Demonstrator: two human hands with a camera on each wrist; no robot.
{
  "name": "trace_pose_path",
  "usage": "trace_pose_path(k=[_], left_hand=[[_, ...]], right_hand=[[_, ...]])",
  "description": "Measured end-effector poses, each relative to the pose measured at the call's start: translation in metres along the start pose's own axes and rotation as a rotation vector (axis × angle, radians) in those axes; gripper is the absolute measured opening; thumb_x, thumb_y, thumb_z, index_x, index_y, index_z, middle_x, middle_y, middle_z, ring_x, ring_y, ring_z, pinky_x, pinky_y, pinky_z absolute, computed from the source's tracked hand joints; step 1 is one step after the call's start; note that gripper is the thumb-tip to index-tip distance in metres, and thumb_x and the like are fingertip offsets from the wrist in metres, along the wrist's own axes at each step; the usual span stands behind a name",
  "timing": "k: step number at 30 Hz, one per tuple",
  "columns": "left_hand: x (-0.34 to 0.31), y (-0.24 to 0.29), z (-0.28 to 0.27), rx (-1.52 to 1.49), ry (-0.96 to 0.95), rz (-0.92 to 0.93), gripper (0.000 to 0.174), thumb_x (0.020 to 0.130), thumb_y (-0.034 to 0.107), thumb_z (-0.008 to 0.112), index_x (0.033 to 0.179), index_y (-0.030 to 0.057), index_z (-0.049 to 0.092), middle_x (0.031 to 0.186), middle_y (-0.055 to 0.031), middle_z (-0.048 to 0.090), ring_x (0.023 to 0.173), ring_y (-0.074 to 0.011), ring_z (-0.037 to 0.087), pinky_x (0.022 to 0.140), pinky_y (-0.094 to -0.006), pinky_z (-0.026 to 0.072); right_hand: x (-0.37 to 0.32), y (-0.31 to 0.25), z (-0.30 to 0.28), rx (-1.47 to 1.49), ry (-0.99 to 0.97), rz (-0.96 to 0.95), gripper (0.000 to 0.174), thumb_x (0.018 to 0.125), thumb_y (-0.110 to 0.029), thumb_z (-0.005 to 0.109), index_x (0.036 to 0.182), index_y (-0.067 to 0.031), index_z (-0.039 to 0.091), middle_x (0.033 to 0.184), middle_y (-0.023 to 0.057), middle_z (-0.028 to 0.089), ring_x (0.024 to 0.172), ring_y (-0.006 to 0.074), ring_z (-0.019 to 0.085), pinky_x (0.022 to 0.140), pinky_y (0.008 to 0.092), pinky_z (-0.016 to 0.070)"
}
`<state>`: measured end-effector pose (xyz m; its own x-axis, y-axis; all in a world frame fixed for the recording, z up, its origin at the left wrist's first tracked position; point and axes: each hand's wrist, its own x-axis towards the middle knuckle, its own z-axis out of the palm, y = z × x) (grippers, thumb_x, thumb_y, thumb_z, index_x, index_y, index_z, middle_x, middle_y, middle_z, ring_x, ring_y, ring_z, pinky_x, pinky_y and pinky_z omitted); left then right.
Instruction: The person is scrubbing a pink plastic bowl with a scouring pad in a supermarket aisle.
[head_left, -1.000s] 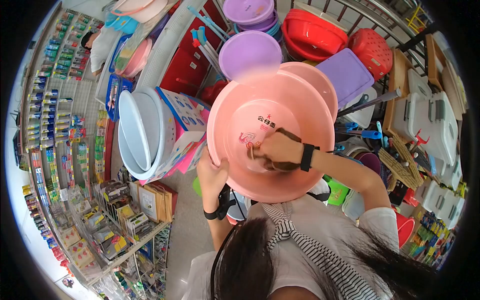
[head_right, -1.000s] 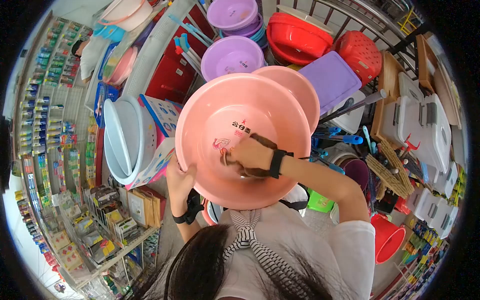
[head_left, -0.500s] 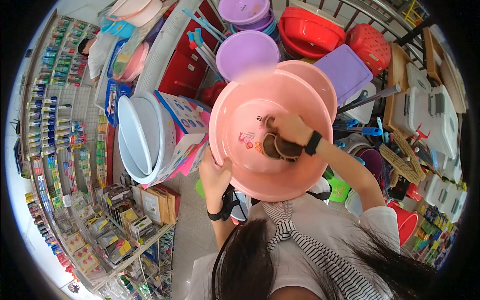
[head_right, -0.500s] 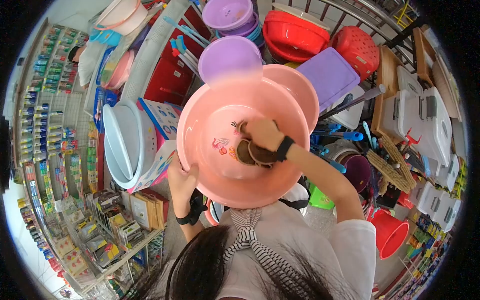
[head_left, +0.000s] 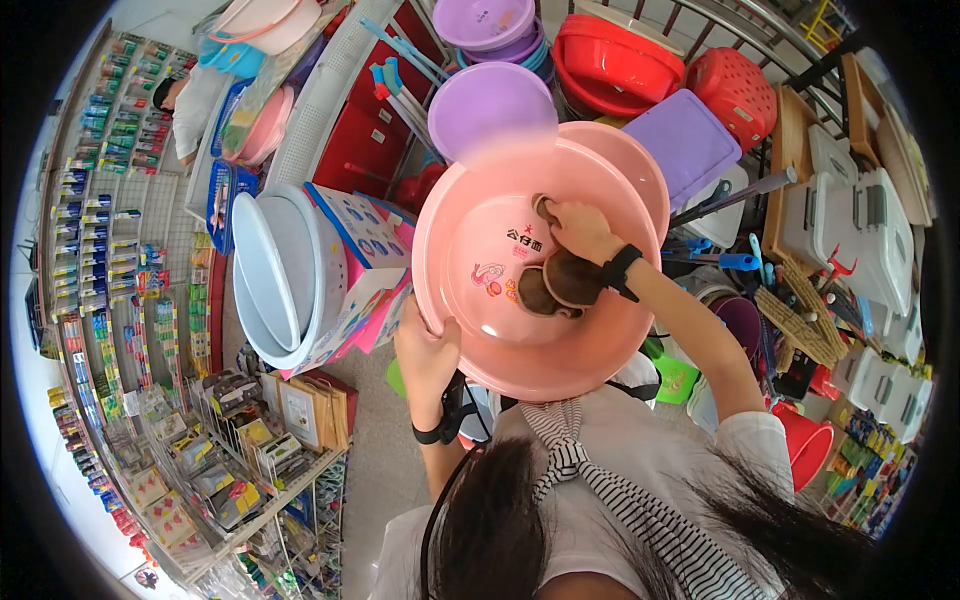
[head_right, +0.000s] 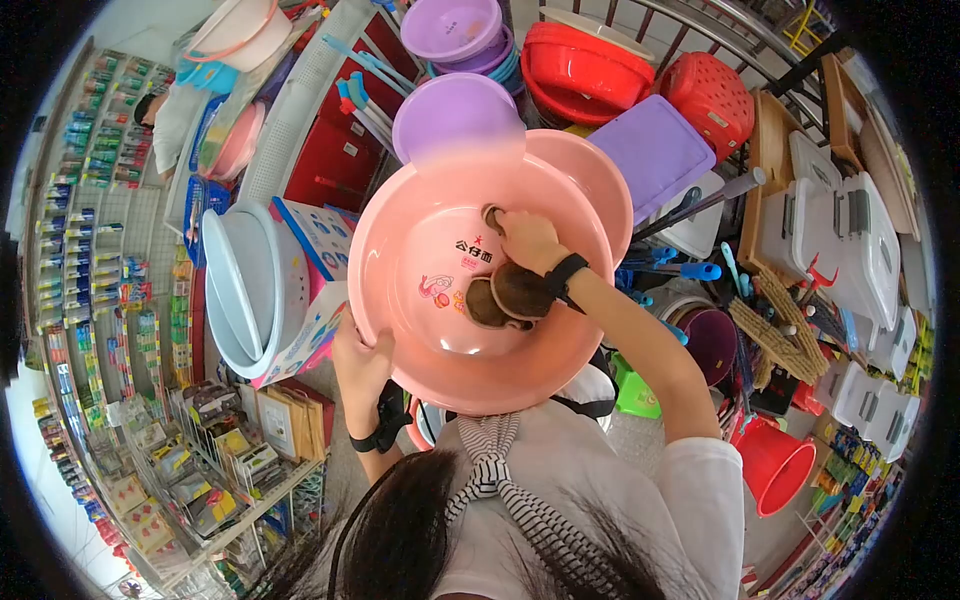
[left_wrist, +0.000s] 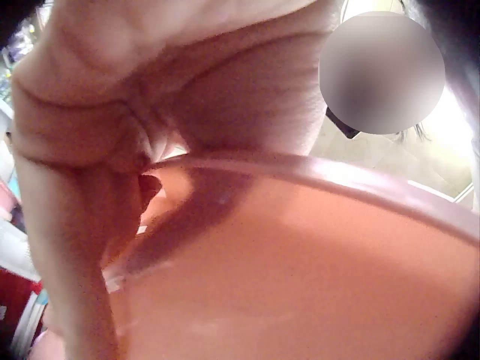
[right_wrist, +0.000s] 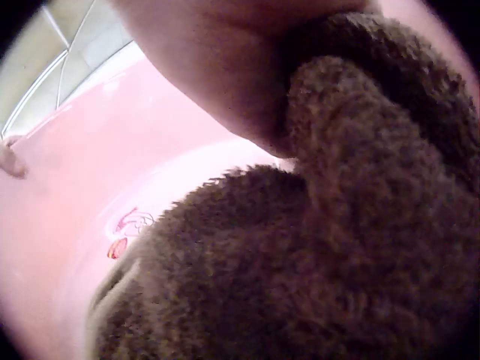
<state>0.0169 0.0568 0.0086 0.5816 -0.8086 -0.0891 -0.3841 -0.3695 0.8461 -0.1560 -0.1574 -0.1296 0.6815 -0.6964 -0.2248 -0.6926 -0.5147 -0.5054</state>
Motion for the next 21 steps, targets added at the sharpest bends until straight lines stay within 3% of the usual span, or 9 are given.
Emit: trace_pose_path(k=[5, 7, 11, 13, 14, 15, 17, 19, 21], left_hand=[[0.005, 0.001, 0.003, 0.036, -0.04, -0.051, 0.035, 0.072, 0.001, 0.057, 0.106, -0.0024, 0.057, 0.09, -0.0204, 0.065, 0.085, -0.0332, 0.065, 0.079, -0.0373, 0.0485], [0.005, 0.002, 0.003, 0.045, -0.038, -0.04, 0.034, 0.071, 0.001, 0.057, 0.105, -0.0023, 0.057, 0.088, -0.0202, 0.065, 0.083, -0.033, 0.064, 0.078, -0.0374, 0.0484], [0.007, -0.002, 0.004, -0.035, -0.036, 0.002, 0.035, 0.069, 0.001, 0.056, 0.104, -0.0022, 0.058, 0.085, -0.0198, 0.064, 0.08, -0.0325, 0.062, 0.077, -0.0371, 0.0483], [0.006, -0.003, 0.002, 0.021, -0.038, -0.006, 0.036, 0.069, 0.001, 0.056, 0.104, -0.0023, 0.058, 0.086, -0.0193, 0.064, 0.08, -0.0321, 0.063, 0.077, -0.0367, 0.0484], [0.006, -0.003, 0.001, 0.073, -0.042, -0.017, 0.036, 0.069, 0.001, 0.056, 0.104, -0.0024, 0.058, 0.086, -0.0188, 0.064, 0.08, -0.0317, 0.063, 0.077, -0.0364, 0.0485], [0.005, -0.002, -0.001, 0.074, -0.036, -0.014, 0.036, 0.069, 0.001, 0.056, 0.104, -0.0024, 0.058, 0.086, -0.0188, 0.064, 0.08, -0.0317, 0.063, 0.077, -0.0364, 0.0485], [0.004, 0.001, -0.002, -0.024, -0.059, -0.048, 0.035, 0.073, 0.001, 0.056, 0.108, -0.0048, 0.057, 0.092, -0.0103, 0.064, 0.086, -0.0149, 0.06, 0.08, -0.0292, 0.0471], [0.004, 0.001, -0.002, -0.034, -0.044, -0.031, 0.035, 0.073, 0.0, 0.056, 0.108, -0.005, 0.057, 0.092, -0.0104, 0.065, 0.086, -0.0149, 0.06, 0.08, -0.029, 0.0471], [0.005, 0.002, -0.004, -0.044, -0.035, -0.019, 0.036, 0.074, 0.0, 0.056, 0.109, -0.0053, 0.057, 0.093, -0.0105, 0.065, 0.087, -0.015, 0.06, 0.081, -0.0289, 0.0471]], right_hand=[[0.004, -0.036, 0.023, -0.103, -0.037, 0.014, 0.031, 0.086, -0.016, 0.054, 0.111, 0.0024, 0.05, 0.085, 0.0214, 0.066, 0.075, 0.0372, 0.065, 0.068, 0.0459, 0.0521], [0.01, -0.044, 0.033, 0.068, -0.009, -0.144, 0.033, 0.085, -0.013, 0.055, 0.114, 0.0005, 0.049, 0.086, 0.0215, 0.065, 0.075, 0.0353, 0.066, 0.067, 0.046, 0.0514], [0.012, -0.083, 0.02, 0.187, -0.037, -0.287, 0.034, 0.084, -0.012, 0.058, 0.116, -0.0059, 0.052, 0.091, 0.0205, 0.065, 0.075, 0.0355, 0.065, 0.068, 0.0456, 0.0509], [0.002, -0.102, 0.007, 0.516, -0.351, -0.354, 0.035, 0.081, -0.013, 0.061, 0.116, -0.0131, 0.057, 0.096, 0.019, 0.064, 0.08, 0.0356, 0.064, 0.073, 0.0457, 0.0497], [0.004, -0.09, 0.04, 0.361, -0.141, -0.62, 0.031, 0.08, -0.014, 0.062, 0.112, -0.015, 0.061, 0.098, 0.0161, 0.065, 0.083, 0.0327, 0.064, 0.074, 0.0444, 0.05], [-0.003, -0.092, 0.037, 0.359, -0.139, -0.627, 0.031, 0.08, -0.014, 0.062, 0.112, -0.015, 0.061, 0.098, 0.0161, 0.065, 0.083, 0.0327, 0.064, 0.074, 0.0444, 0.05], [-0.012, -0.096, 0.025, 0.07, -0.334, -0.694, 0.031, 0.08, -0.014, 0.06, 0.111, -0.0165, 0.063, 0.099, 0.0144, 0.066, 0.085, 0.0289, 0.065, 0.075, 0.0433, 0.0503], [-0.008, -0.1, -0.002, 0.039, -0.339, -0.661, 0.028, 0.082, -0.014, 0.057, 0.109, -0.0189, 0.065, 0.1, 0.013, 0.067, 0.085, 0.0278, 0.065, 0.075, 0.0436, 0.0503], [0.006, -0.104, -0.036, 0.269, -0.541, -0.306, 0.029, 0.083, -0.013, 0.054, 0.109, -0.0205, 0.064, 0.101, 0.0129, 0.068, 0.088, 0.0286, 0.065, 0.076, 0.0439, 0.0501]])
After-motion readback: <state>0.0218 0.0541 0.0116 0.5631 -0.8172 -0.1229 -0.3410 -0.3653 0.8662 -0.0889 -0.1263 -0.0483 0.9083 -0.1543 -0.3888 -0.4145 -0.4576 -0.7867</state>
